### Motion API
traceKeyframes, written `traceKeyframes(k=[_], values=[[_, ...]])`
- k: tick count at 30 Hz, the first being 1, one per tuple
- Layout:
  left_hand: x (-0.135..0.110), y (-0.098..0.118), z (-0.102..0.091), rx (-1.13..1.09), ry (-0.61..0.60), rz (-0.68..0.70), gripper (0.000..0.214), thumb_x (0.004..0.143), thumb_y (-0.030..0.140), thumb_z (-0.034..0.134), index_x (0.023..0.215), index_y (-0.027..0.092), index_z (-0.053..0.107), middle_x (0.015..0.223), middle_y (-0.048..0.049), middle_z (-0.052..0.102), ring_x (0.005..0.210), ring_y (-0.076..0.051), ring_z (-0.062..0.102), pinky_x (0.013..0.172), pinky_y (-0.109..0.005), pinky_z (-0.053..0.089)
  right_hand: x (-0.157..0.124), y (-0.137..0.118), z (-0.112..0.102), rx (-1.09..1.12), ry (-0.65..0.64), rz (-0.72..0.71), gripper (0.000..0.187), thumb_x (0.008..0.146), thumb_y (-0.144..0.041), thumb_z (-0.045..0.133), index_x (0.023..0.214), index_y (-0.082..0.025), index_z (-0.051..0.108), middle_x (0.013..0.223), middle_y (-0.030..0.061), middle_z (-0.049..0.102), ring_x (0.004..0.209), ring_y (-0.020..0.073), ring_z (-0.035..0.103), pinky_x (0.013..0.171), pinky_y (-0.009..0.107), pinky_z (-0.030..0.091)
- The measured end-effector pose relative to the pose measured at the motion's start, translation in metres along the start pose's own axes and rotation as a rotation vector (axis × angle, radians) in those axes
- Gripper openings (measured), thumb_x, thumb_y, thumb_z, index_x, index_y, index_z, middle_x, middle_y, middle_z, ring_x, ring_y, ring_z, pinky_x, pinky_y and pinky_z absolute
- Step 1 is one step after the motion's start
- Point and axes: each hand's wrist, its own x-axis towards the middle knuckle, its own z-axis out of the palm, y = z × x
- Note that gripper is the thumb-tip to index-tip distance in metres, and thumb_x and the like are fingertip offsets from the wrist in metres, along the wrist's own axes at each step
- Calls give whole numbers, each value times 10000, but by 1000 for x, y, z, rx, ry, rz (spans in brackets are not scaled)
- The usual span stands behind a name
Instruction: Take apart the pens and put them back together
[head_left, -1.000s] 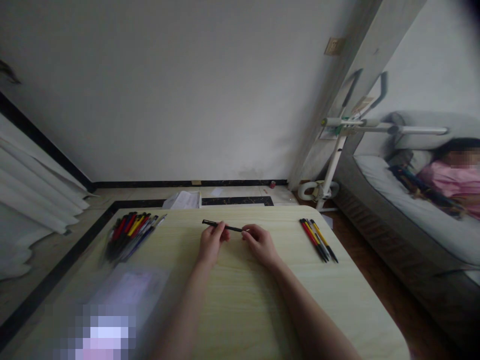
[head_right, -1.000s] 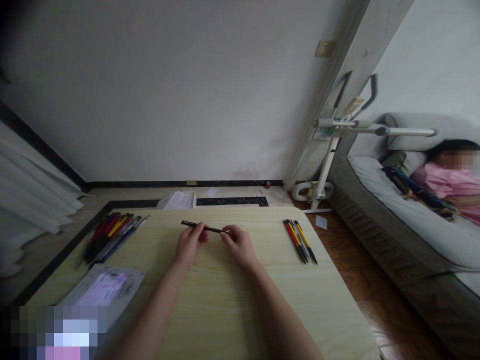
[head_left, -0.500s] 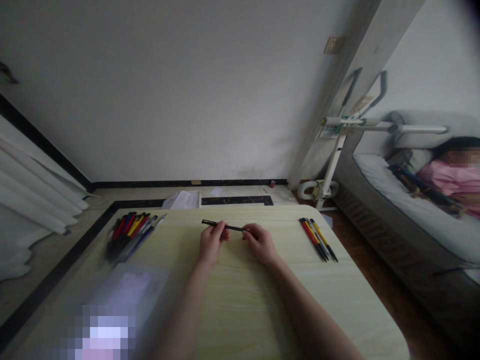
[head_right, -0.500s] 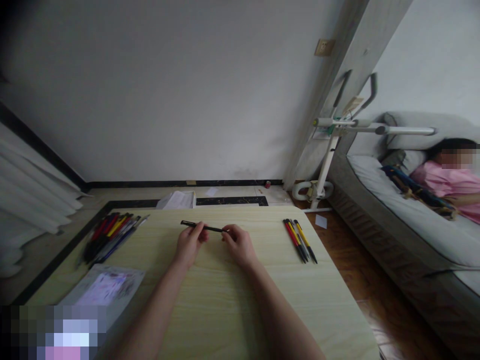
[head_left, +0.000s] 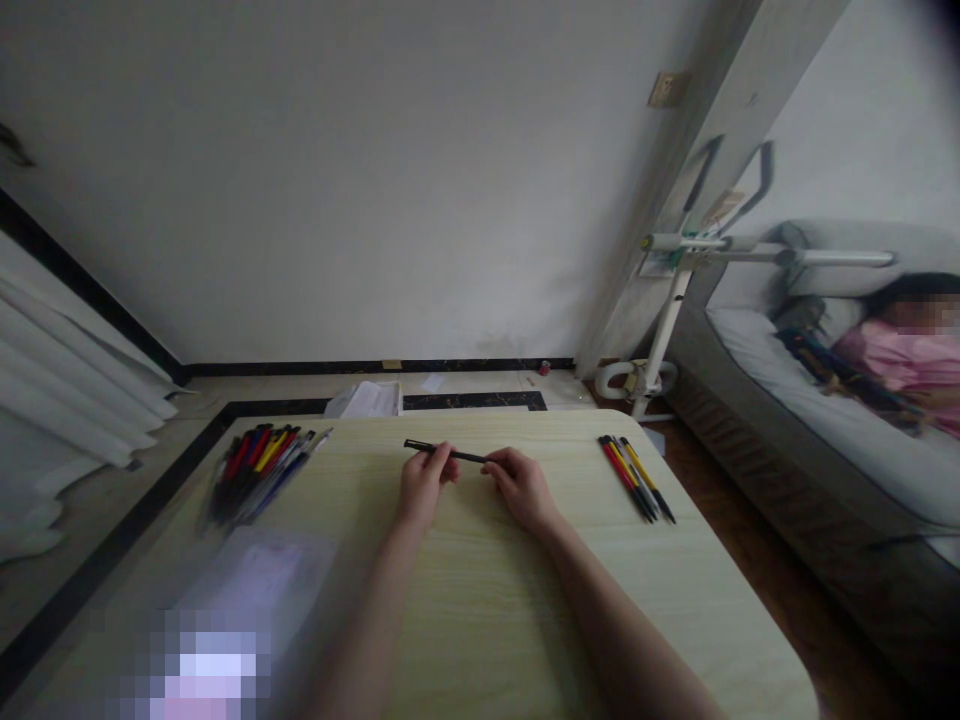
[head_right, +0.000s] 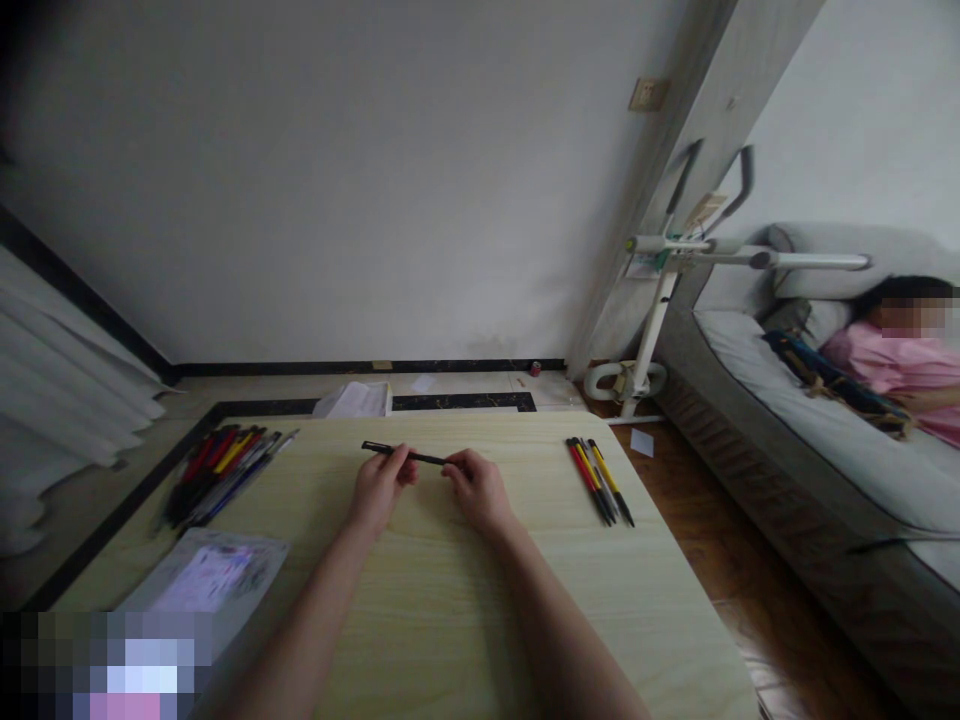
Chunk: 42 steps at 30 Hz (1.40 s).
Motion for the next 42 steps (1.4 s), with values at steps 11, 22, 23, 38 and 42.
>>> traceKeyframes(k=[11, 22, 23, 38, 42], values=[[0, 0, -1, 11, -21, 3, 277, 671, 362, 611, 758, 99, 603, 580, -22, 573, 511, -98, 519, 516, -231, 402, 0, -4, -2, -42, -12, 4, 193, 790, -300, 462, 796, -166, 600, 602, 3, 591, 499, 103, 493, 480, 199, 378], [-1, -1, 0, 8, -21, -1, 291, 662, 372, 615, 758, 98, 606, 585, -29, 581, 512, -102, 528, 528, -239, 414, -1, -9, -4, -33, -38, 1, 245, 818, -338, 420, 791, -167, 592, 641, 19, 608, 517, 109, 497, 495, 208, 381], [-1, -1, -1, 9, -25, -1, 291, 666, 371, 612, 762, 96, 606, 587, -30, 581, 515, -102, 528, 529, -238, 414, -1, -9, -5, -37, -39, -2, 248, 820, -337, 416, 785, -167, 593, 638, 17, 603, 519, 108, 494, 499, 208, 380], [-2, 2, 0, -3, -17, -10, 308, 644, 379, 630, 760, 95, 605, 585, -25, 571, 527, -103, 524, 536, -239, 417, -1, -13, -6, -81, -52, -15, 302, 837, -331, 390, 697, -167, 602, 608, 5, 582, 565, 113, 500, 555, 209, 364], [-3, 3, 1, 2, -33, -15, 308, 652, 378, 624, 770, 94, 603, 587, -28, 569, 527, -106, 524, 538, -241, 418, -1, -12, -6, -73, -50, -11, 306, 840, -330, 384, 693, -168, 598, 634, 12, 595, 584, 117, 510, 570, 214, 374]])
